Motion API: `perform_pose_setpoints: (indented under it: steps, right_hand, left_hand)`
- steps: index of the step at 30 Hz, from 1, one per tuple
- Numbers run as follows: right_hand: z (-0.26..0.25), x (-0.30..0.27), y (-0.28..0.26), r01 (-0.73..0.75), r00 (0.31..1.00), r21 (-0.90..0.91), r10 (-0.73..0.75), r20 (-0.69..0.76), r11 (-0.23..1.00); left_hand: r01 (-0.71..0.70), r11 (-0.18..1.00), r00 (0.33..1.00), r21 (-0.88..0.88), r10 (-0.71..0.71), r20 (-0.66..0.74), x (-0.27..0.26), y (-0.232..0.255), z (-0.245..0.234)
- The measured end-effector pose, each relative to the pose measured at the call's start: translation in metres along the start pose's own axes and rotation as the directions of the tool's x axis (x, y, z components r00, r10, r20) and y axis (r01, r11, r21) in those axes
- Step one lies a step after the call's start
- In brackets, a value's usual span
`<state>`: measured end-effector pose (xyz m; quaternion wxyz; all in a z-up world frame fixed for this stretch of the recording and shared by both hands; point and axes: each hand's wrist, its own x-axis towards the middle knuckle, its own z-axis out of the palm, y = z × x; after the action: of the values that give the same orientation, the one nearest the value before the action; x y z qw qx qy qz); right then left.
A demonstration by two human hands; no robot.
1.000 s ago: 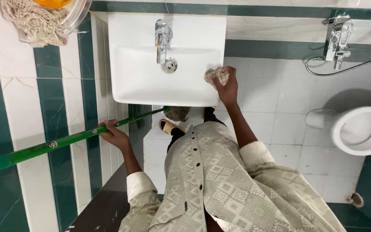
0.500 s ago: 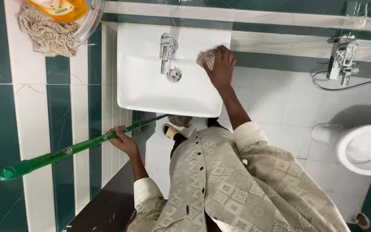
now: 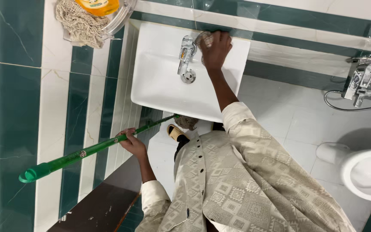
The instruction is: The person scrubs a white porcelain sink and its chrome faucet using a cloth and soapy water, wiping both the basin and the faucet surfaces.
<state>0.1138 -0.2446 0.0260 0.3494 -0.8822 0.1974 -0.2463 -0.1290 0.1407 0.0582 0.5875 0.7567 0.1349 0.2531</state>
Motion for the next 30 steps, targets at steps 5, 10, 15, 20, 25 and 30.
perform_pose_setpoints:
  steps: [5, 10, 15, 20, 25, 30]
  right_hand:
    - [-0.020, -0.011, 0.011, 0.294, 0.956, -0.032, -0.294, 0.007, 0.955]
    - [-0.061, -0.015, 0.052, 0.088, 0.995, -0.094, -0.084, 0.051, 0.992]
    - [-0.024, -0.010, 0.033, 0.007, 1.000, -0.096, -0.008, -0.009, 0.995]
    - [-0.010, -0.025, 0.005, 0.140, 0.985, 0.017, -0.141, 0.097, 0.990]
    - [-0.069, -0.037, 0.024, 0.272, 0.904, 0.130, -0.300, 0.304, 0.953]
    - [-0.131, -0.075, 0.054, 0.193, 0.959, -0.005, -0.187, 0.214, 0.981]
  left_hand:
    - [0.023, 0.999, 1.000, 0.031, -0.023, -0.021, 0.001, -0.006, -0.011]
    - [0.010, 0.999, 0.999, 0.048, -0.008, -0.045, 0.006, -0.008, -0.016]
    - [0.034, 0.999, 0.998, 0.017, -0.033, -0.049, 0.010, -0.009, -0.013]
    - [0.001, 0.997, 1.000, 0.077, -0.001, 0.005, 0.013, -0.004, -0.007]
    - [0.014, 1.000, 0.999, 0.013, -0.015, 0.038, 0.017, 0.008, 0.006]
    - [0.061, 0.998, 0.997, -0.025, -0.060, 0.042, 0.020, 0.007, 0.010]
